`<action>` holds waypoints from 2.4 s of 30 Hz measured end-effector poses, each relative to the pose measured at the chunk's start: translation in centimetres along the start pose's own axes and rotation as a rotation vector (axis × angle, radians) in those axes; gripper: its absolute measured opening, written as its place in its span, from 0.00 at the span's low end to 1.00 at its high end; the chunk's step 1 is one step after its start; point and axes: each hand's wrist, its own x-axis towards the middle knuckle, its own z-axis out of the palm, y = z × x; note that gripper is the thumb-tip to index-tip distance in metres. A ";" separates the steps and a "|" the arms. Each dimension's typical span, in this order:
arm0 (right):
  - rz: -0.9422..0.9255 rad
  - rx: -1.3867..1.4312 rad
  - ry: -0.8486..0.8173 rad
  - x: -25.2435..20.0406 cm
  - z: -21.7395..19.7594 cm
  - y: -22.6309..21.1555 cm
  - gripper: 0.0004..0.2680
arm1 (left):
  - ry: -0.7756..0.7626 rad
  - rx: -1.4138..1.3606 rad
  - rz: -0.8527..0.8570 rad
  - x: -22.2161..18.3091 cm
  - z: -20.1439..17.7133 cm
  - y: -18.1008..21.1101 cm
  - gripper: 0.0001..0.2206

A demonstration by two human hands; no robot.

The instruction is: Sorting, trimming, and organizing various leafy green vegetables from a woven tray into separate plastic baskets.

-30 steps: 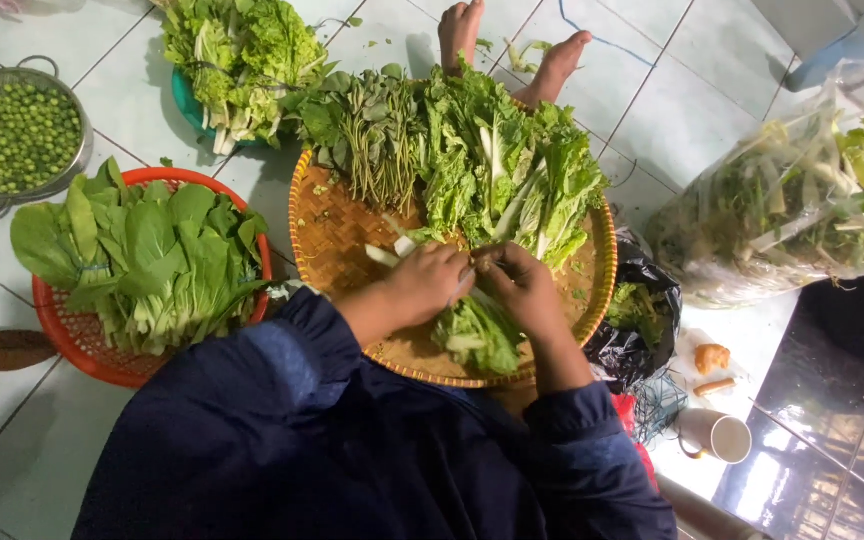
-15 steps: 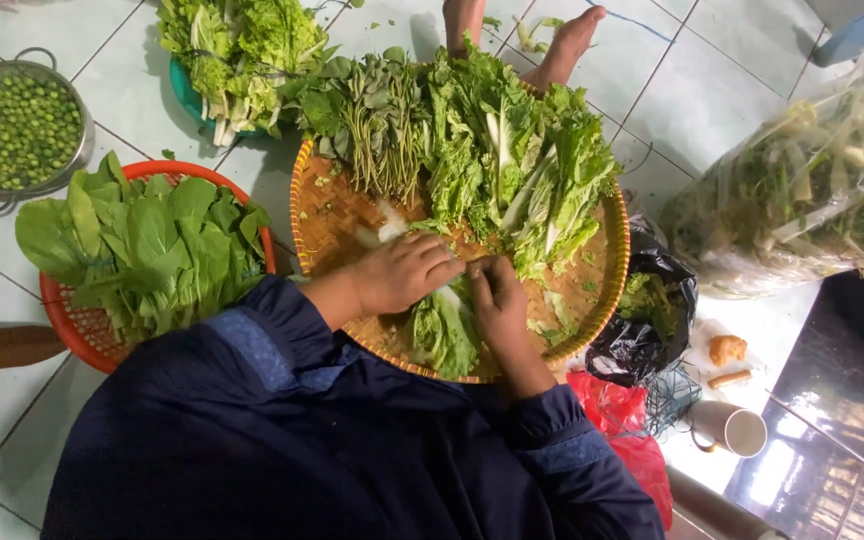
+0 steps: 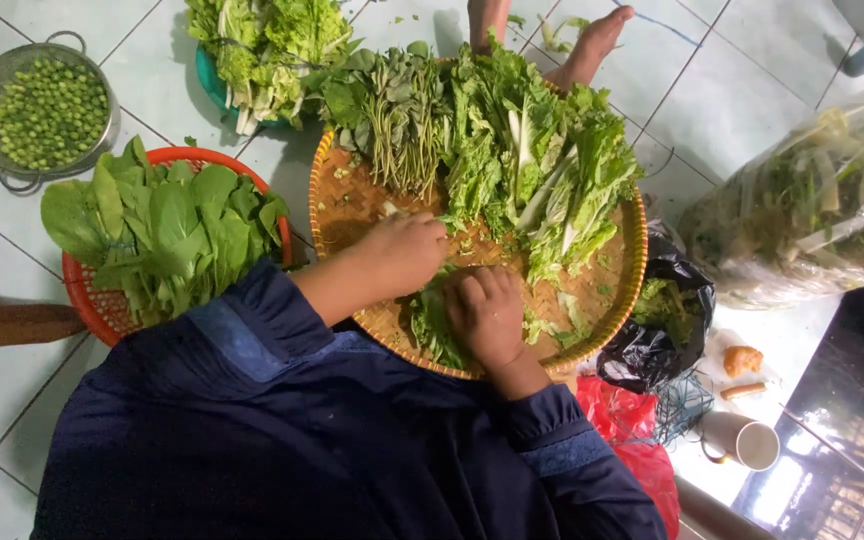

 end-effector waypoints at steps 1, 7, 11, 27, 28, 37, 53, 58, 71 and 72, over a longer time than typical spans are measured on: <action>-0.020 0.038 -0.024 0.3 -0.5 -0.6 0.05 | 0.040 0.169 -0.022 0.1 1.0 -0.2 0.11; 0.248 0.339 -0.124 0.5 -1.9 -1.2 0.05 | -0.012 -0.375 -0.292 -0.1 0.4 2.3 0.09; 0.511 0.410 -0.287 0.2 -1.5 0.6 0.05 | 0.019 -0.589 -0.400 -1.8 -0.5 3.4 0.11; 0.737 0.737 -0.375 3.6 -0.8 0.4 0.05 | 0.392 -0.155 -0.198 -3.1 5.6 2.8 0.10; 0.769 0.768 -0.368 3.7 -0.5 0.5 0.05 | 0.429 -0.095 -0.167 -2.9 5.8 2.6 0.11; 0.611 0.671 -0.318 0.4 0.8 0.6 0.07 | 0.266 -0.580 -0.537 -3.1 3.9 3.6 0.05; 0.476 0.420 -0.332 0.8 -0.9 -0.1 0.04 | 0.331 -1.446 -0.853 -3.0 7.6 2.7 0.08; 0.522 0.491 -0.416 -0.5 1.0 1.8 0.04 | 0.392 -0.579 -0.479 -4.8 3.7 2.9 0.04; 0.690 1.049 -0.200 -1.0 1.6 1.1 0.00 | 0.257 -0.441 -0.145 -6.0 -3.0 2.7 0.08; 0.687 1.177 -0.139 -1.1 1.8 1.0 0.01 | 0.279 -0.791 -0.112 -5.8 -1.4 2.0 0.07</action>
